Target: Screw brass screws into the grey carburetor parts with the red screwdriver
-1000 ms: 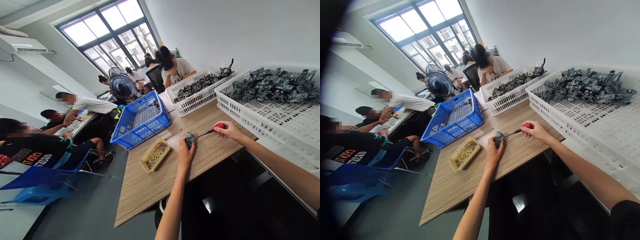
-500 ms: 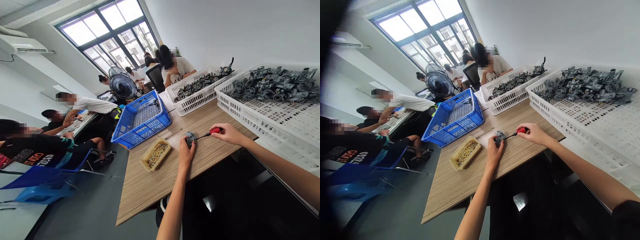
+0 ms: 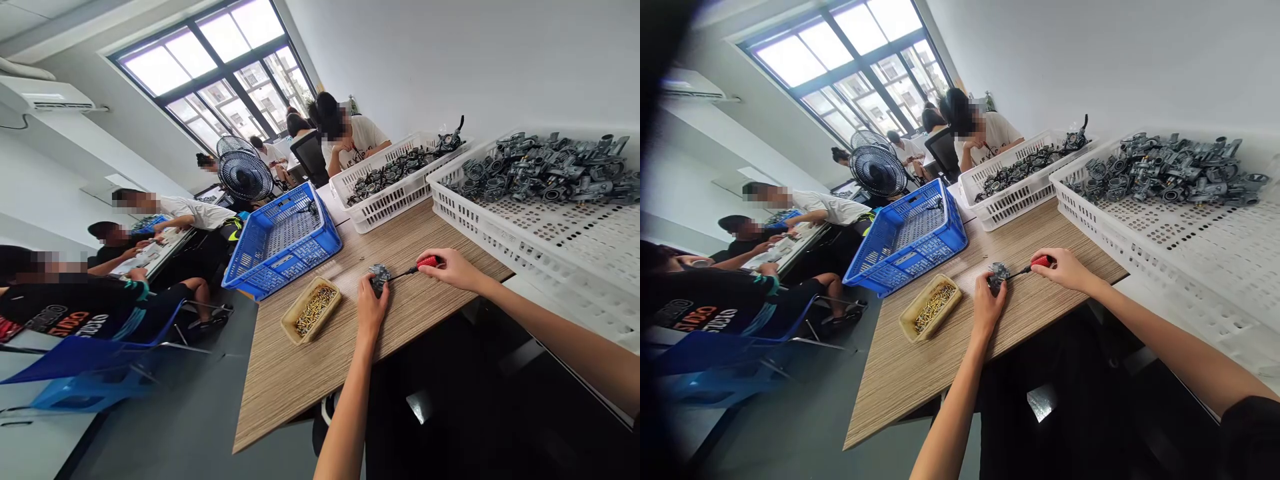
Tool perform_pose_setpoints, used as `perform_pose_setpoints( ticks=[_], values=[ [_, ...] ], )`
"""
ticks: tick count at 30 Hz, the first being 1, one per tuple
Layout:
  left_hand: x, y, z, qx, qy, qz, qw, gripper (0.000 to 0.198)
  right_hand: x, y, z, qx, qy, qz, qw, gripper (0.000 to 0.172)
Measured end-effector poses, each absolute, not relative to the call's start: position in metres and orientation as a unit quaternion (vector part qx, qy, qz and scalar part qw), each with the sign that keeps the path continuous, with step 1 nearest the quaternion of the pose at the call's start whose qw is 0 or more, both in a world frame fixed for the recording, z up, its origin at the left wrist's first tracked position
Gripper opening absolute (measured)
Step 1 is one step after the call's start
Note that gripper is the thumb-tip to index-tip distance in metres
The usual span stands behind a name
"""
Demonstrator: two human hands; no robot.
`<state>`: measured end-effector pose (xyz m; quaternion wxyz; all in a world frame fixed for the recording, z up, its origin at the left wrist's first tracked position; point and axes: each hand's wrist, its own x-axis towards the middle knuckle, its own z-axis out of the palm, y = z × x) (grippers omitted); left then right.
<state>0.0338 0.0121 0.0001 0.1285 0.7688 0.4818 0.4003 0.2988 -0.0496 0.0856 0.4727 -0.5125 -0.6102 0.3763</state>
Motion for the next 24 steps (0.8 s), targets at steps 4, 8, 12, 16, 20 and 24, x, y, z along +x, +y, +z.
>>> perform_pose_setpoints(
  ticks=[4, 8, 12, 16, 20, 24],
  values=[
    [0.033, 0.013, 0.000, 0.770, 0.480, 0.401, 0.128, 0.029, 0.299, -0.048, 0.082, -0.510, -0.606, 0.385, 0.475, 0.031],
    [0.033, 0.013, -0.001, 0.771, 0.479, 0.400, 0.128, 0.030, 0.299, -0.048, 0.081, -0.513, -0.599, 0.390, 0.475, 0.032],
    [0.034, 0.013, -0.001, 0.771, 0.478, 0.401, 0.130, 0.032, 0.297, -0.049, 0.082, -0.510, -0.589, 0.406, 0.478, 0.033],
    [0.033, 0.014, -0.001, 0.760, 0.482, 0.418, 0.126, 0.048, 0.296, -0.050, 0.083, -0.507, -0.585, 0.411, 0.482, 0.036],
    [0.031, 0.018, -0.004, 0.753, 0.489, 0.418, 0.139, 0.062, 0.295, -0.049, 0.080, -0.502, -0.570, 0.426, 0.492, 0.042],
    [0.029, 0.021, -0.007, 0.750, 0.494, 0.414, 0.147, 0.071, 0.295, -0.045, 0.072, -0.485, -0.528, 0.466, 0.518, 0.047]
  ],
)
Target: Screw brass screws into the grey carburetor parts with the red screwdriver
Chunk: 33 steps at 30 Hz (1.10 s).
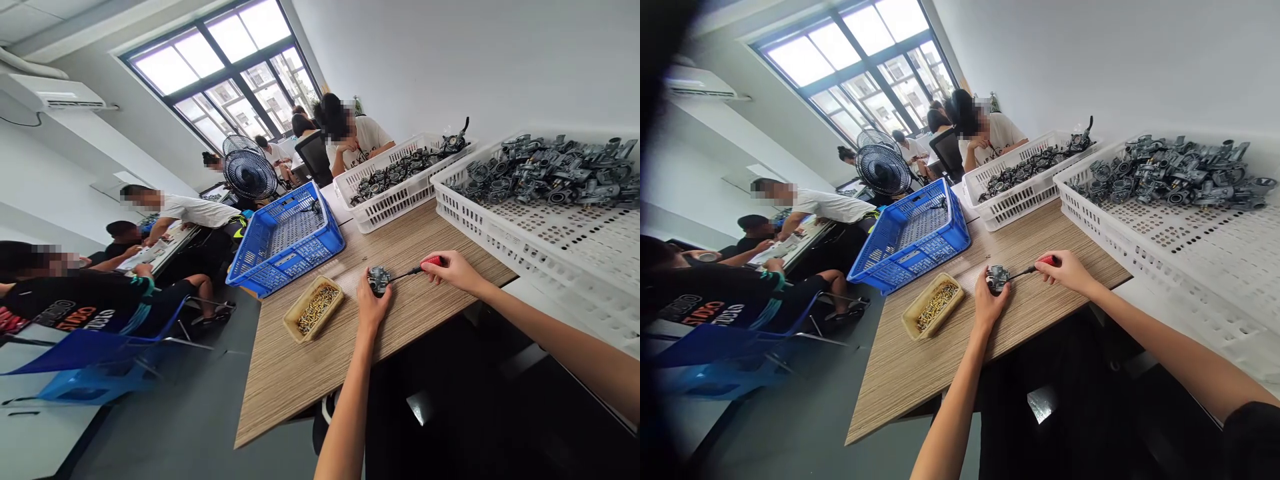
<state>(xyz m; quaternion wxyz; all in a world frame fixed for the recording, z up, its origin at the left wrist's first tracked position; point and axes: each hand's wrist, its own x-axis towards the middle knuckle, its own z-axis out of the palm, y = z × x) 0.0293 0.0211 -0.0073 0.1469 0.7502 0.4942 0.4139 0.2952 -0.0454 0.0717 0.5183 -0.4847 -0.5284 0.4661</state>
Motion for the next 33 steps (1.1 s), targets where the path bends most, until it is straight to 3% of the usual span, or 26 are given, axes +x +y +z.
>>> perform_pose_setpoints(
  ticks=[7, 14, 23, 33],
  values=[
    [0.028, 0.021, -0.005, 0.756, 0.489, 0.407, 0.156, 0.075, 0.298, -0.040, 0.048, -0.493, -0.390, 0.570, 0.529, 0.044],
    [0.030, 0.020, -0.005, 0.737, 0.516, 0.412, 0.144, 0.071, 0.303, -0.047, 0.045, -0.495, -0.422, 0.621, 0.436, 0.049],
    [0.033, 0.028, -0.010, 0.708, 0.511, 0.454, 0.175, 0.071, 0.316, -0.046, 0.034, -0.527, -0.580, 0.524, 0.333, 0.055],
    [0.039, 0.033, -0.010, 0.706, 0.505, 0.463, 0.180, 0.075, 0.312, -0.049, 0.024, -0.572, -0.609, 0.414, 0.361, 0.051]
  ],
)
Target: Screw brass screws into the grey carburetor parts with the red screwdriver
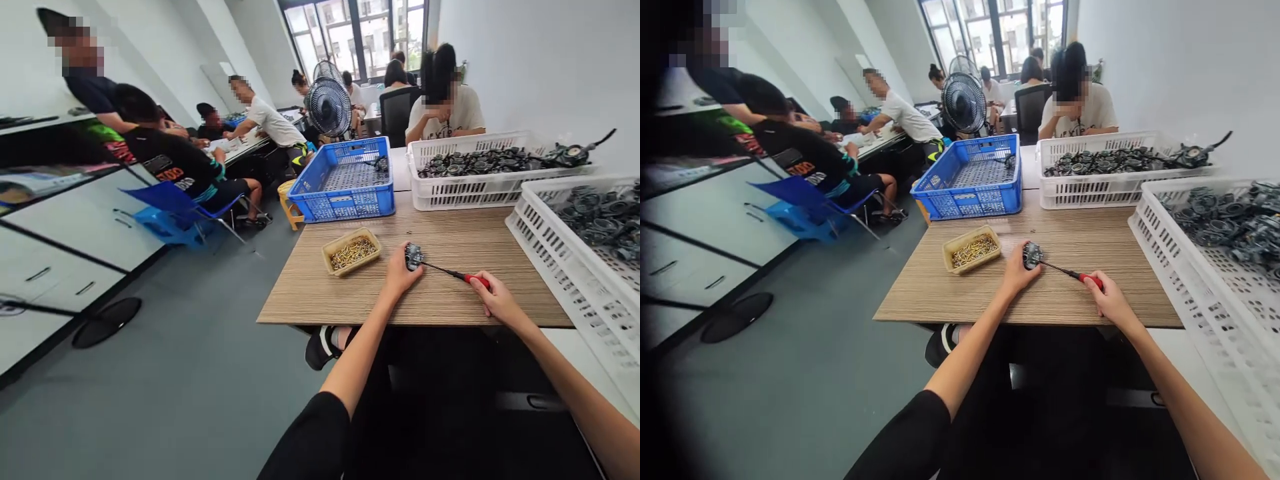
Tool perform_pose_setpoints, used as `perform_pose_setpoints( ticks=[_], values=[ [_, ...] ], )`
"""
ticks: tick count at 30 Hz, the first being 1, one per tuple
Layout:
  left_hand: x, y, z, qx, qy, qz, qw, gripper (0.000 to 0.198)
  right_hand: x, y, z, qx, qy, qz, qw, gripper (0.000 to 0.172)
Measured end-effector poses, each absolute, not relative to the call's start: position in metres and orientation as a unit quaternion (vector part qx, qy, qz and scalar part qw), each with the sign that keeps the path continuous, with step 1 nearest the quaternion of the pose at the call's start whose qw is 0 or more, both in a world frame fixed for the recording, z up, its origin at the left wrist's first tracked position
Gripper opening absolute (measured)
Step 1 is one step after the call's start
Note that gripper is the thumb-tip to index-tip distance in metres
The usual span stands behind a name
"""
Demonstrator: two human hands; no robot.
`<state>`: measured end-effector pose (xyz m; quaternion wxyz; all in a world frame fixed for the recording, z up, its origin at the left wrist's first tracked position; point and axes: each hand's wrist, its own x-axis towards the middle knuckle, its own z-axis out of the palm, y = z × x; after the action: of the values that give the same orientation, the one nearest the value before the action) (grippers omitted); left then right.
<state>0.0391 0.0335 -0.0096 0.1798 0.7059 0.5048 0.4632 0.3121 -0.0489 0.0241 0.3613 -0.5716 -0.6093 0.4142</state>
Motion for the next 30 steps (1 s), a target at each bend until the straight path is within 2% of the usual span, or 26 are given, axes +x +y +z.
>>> perform_pose_setpoints(
  ticks=[7, 16, 30],
  values=[
    [0.041, 0.037, -0.011, 0.705, 0.507, 0.461, 0.184, 0.075, 0.311, -0.051, 0.037, -0.601, -0.607, 0.397, 0.335, 0.061],
    [0.041, 0.038, -0.005, 0.707, 0.508, 0.451, 0.196, 0.078, 0.317, -0.047, 0.028, -0.586, -0.634, 0.370, 0.343, 0.053],
    [0.041, 0.038, -0.003, 0.707, 0.508, 0.451, 0.195, 0.076, 0.315, -0.047, 0.033, -0.557, -0.647, 0.385, 0.349, 0.053]
  ],
)
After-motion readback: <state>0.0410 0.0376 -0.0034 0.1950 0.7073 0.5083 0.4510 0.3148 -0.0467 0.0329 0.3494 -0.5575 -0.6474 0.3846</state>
